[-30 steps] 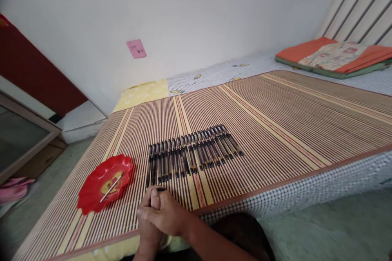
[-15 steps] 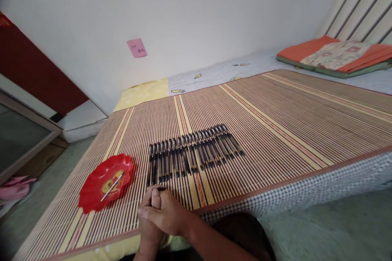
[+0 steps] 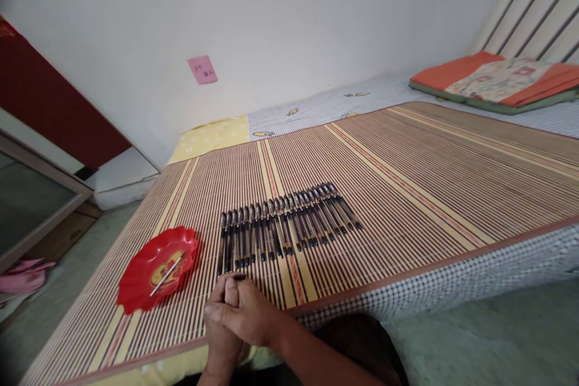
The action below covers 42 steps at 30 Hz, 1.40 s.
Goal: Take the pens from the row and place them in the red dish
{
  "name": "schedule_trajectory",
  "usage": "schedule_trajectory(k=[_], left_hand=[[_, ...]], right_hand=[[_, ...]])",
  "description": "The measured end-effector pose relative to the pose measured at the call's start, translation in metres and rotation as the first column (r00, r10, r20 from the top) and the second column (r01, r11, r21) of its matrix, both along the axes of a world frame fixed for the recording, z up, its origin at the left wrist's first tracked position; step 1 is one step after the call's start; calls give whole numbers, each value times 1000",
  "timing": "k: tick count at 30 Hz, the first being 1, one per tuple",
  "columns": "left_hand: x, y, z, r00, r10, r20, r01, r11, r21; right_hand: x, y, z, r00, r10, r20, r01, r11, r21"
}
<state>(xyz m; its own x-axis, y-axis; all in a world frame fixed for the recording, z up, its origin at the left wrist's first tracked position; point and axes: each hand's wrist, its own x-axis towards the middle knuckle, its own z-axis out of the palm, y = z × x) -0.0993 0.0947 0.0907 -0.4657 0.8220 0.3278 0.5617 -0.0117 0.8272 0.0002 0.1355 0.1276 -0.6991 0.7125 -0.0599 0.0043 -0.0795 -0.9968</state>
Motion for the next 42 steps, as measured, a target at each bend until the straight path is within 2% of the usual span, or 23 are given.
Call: schedule_trajectory(k=[18, 26, 33, 38, 42], left_hand=[[1, 0, -3, 980, -36, 197, 43, 999, -33], [1, -2, 0, 995, -2, 104, 8, 998, -56], [2, -1, -2, 993, 8, 121, -2, 999, -46], [2, 0, 1, 995, 18, 102, -14, 999, -45], [1, -1, 2, 997, 13, 80, -10, 999, -36]], right_hand=[[-1, 1, 2, 997, 28, -68, -28, 1000, -4], [-2, 1, 0, 998, 36, -50, -36, 999, 8], [0, 0, 1, 999, 34, -23, -35, 999, -28], [0, -1, -1, 1000, -17, 8, 17, 1000, -14], [0, -2, -3, 1000, -10, 0, 10, 1000, -19]])
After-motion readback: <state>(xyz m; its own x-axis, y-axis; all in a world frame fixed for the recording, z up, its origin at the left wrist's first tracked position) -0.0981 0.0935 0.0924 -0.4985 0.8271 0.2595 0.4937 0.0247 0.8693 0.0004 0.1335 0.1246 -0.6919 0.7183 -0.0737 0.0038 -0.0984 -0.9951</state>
